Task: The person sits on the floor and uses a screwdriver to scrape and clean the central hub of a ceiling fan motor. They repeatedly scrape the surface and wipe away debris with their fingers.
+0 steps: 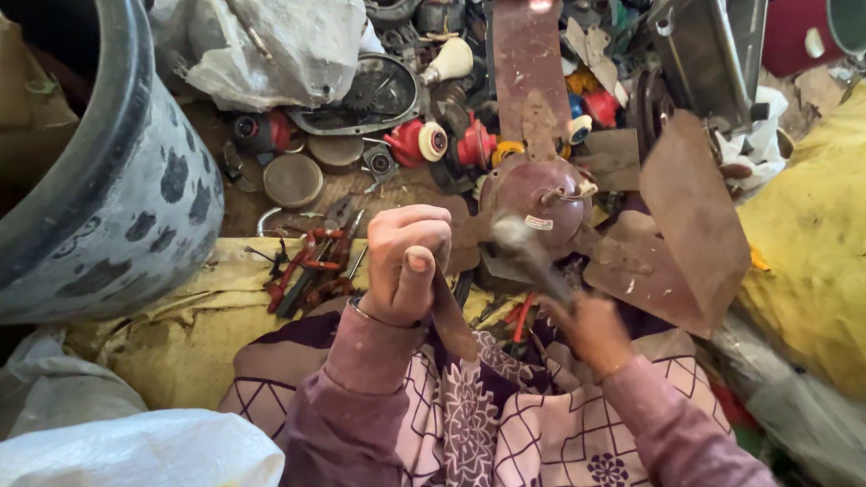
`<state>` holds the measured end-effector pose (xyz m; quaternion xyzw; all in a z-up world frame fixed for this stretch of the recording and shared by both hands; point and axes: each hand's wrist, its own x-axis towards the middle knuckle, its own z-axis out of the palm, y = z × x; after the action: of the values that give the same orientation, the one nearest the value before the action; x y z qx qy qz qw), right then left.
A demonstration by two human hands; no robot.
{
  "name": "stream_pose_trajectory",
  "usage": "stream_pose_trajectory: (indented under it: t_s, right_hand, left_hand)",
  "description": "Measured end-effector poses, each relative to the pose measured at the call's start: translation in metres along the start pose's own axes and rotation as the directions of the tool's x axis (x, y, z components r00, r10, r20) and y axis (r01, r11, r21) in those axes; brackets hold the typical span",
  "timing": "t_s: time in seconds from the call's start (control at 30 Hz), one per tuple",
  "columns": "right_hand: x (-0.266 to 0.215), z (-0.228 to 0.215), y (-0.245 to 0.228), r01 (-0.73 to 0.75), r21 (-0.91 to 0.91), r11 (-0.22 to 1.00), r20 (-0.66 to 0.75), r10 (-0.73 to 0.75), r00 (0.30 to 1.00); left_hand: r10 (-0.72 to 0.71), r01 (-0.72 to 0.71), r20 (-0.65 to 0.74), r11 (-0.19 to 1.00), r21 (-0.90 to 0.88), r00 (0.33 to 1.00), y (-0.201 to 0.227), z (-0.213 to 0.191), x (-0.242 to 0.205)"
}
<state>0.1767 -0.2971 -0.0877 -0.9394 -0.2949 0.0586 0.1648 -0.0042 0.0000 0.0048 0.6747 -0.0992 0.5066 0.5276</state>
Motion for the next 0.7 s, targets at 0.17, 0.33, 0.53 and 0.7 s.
stream_pose_trajectory:
  t_s: [0.17,0.33,0.53,0.7]
  right_hand:
    - [-0.029,0.003,0.033,0.190,-0.249,0.950,0.287,-0.115,0.951]
    - [-0.064,-0.023,0.015,-0.112,-0.409,0.906,0.287,0.245,0.926]
    - [-0.098,-0.031,-0.016,0.004,-0.022,1.000,0.525,0.008,0.851]
    - [-0.091,-0.057,0.031,-0.092,0.204,0.975,0.616,-0.055,0.786]
  left_hand:
    - [-0.058,0.058,0.011,0.998,-0.007,0.998,0.006,0.003,0.001]
    - [0.034,-0.036,0.056,0.999,0.030,0.998,0.000,0.013,0.001]
    - [0.014,-0.017,0.048,0.998,0.065,0.999,0.002,0.019,0.006]
    - [-0.050,0.044,0.107,0.997,0.062,0.993,0.002,0.027,0.006]
